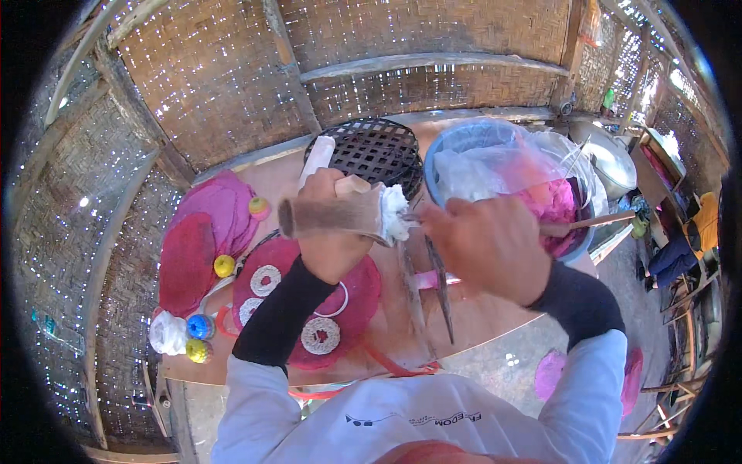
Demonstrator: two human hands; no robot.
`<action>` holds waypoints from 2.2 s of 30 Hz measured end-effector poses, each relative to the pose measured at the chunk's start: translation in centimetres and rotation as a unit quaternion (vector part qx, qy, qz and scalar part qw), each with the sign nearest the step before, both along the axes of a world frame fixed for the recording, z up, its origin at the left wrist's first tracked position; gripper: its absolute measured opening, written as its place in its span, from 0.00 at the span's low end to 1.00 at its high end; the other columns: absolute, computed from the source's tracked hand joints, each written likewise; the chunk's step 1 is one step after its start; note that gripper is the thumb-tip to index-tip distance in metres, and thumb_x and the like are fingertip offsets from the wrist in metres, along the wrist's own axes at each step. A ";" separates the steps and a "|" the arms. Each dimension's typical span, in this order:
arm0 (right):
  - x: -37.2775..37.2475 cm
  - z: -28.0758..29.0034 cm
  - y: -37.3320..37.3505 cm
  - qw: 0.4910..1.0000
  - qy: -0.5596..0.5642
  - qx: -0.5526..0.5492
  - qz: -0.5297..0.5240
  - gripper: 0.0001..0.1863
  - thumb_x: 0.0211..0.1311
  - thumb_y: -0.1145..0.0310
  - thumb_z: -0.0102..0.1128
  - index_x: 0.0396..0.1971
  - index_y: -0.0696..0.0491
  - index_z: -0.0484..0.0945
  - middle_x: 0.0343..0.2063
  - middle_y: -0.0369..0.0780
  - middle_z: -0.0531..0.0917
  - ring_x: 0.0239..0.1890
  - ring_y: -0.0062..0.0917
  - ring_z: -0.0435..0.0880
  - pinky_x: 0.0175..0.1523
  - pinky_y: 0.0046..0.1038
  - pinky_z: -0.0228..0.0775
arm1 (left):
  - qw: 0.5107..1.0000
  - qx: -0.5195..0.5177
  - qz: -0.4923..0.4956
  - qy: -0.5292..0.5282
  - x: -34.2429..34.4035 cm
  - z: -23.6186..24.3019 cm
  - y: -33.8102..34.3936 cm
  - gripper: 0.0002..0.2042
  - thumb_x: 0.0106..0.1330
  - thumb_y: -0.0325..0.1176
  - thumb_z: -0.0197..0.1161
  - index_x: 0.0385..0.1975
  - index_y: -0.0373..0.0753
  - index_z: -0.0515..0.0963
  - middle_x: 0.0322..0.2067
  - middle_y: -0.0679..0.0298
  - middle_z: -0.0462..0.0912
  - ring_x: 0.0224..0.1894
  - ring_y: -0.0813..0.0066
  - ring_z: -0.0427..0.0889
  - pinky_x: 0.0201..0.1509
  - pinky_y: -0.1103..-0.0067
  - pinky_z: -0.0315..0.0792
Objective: The person applies paste to a wooden mold, arranges circular lace patterns onto a pink paper base, and presses them together with the mold.
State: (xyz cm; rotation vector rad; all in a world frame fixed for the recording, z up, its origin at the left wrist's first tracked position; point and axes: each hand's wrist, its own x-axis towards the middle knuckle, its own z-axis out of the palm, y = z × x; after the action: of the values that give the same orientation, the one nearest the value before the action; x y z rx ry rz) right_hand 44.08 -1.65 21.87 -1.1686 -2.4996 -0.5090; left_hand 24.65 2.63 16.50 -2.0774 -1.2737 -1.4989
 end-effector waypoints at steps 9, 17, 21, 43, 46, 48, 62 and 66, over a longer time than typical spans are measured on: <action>-0.3 -1.9 -5.7 0.996 0.075 0.038 -0.015 0.11 0.49 0.67 0.52 0.35 0.49 0.73 0.16 0.35 0.73 0.13 0.27 0.74 0.16 0.28 0.64 | 0.978 0.012 0.096 0.187 -8.0 -1.0 0.1 0.11 0.37 0.34 0.66 0.23 0.43 0.75 0.26 0.61 0.72 0.33 0.61 0.70 0.33 0.69 0.65; -4.5 -2.2 -3.5 0.999 0.013 0.047 -0.011 0.11 0.47 0.68 0.54 0.34 0.49 0.73 0.16 0.34 0.72 0.14 0.27 0.75 0.18 0.29 0.65 | 0.982 -0.029 0.042 -0.182 -4.9 -2.0 -0.5 0.15 0.40 0.39 0.68 0.12 0.37 0.70 0.14 0.56 0.68 0.20 0.58 0.70 0.24 0.68 0.63; -5.3 -3.8 -2.8 0.995 -0.034 0.097 0.013 0.16 0.45 0.69 0.54 0.38 0.49 0.73 0.15 0.33 0.69 0.15 0.26 0.73 0.18 0.29 0.66 | 0.997 0.016 0.057 -0.058 -6.1 -2.1 0.0 0.14 0.40 0.38 0.68 0.15 0.39 0.70 0.19 0.59 0.71 0.25 0.59 0.71 0.28 0.67 0.64; 0.3 -9.2 -3.5 0.897 0.417 -0.143 0.017 0.11 0.48 0.75 0.57 0.35 0.55 0.77 0.23 0.47 0.80 0.23 0.37 0.80 0.27 0.29 0.70 | 0.954 0.026 -0.034 -0.298 -9.1 -3.7 3.3 0.22 0.48 0.41 0.62 0.42 0.38 0.69 0.37 0.66 0.75 0.43 0.70 0.72 0.52 0.72 0.62; 7.7 -5.2 -0.9 0.917 0.301 -0.138 -0.220 0.09 0.48 0.71 0.54 0.31 0.51 0.80 0.24 0.43 0.81 0.25 0.40 0.80 0.31 0.34 0.72 | 0.652 -0.088 -0.371 -0.655 -11.7 -2.7 1.5 0.21 0.48 0.35 0.62 0.42 0.34 0.69 0.37 0.63 0.76 0.44 0.69 0.73 0.50 0.73 0.65; 12.8 -5.8 2.0 0.946 0.058 -0.048 -0.316 0.08 0.48 0.66 0.53 0.25 0.51 0.80 0.22 0.43 0.81 0.23 0.40 0.80 0.30 0.35 0.72 | 0.975 0.050 0.018 -0.216 -11.6 -1.8 0.3 0.17 0.54 0.35 0.57 0.42 0.34 0.69 0.38 0.63 0.76 0.45 0.70 0.72 0.50 0.73 0.66; -11.6 -9.5 -0.1 0.112 0.495 -0.810 0.292 0.43 0.53 0.34 0.32 0.58 0.55 0.55 0.46 0.52 0.73 0.32 0.35 0.76 0.32 0.31 0.70 | 0.391 -0.029 -0.842 -0.372 -9.3 -3.0 1.6 0.10 0.47 0.34 0.69 0.27 0.53 0.75 0.37 0.68 0.60 0.41 0.77 0.61 0.49 0.76 0.59; -12.7 -10.9 -1.7 -0.156 0.458 -0.797 0.362 0.50 0.46 0.25 0.30 0.61 0.50 0.50 0.40 0.51 0.74 0.18 0.28 0.70 0.17 0.24 0.64 | 0.539 -0.117 -0.706 -0.443 -10.3 -5.9 1.4 0.19 0.47 0.37 0.69 0.41 0.49 0.73 0.49 0.60 0.64 0.50 0.67 0.66 0.54 0.69 0.64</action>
State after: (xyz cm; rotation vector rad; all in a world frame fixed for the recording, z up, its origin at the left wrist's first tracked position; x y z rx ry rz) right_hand 31.35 -3.32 10.99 -0.5641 0.2644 -3.3110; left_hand 14.35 4.04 10.62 -2.5756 0.7802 -3.4257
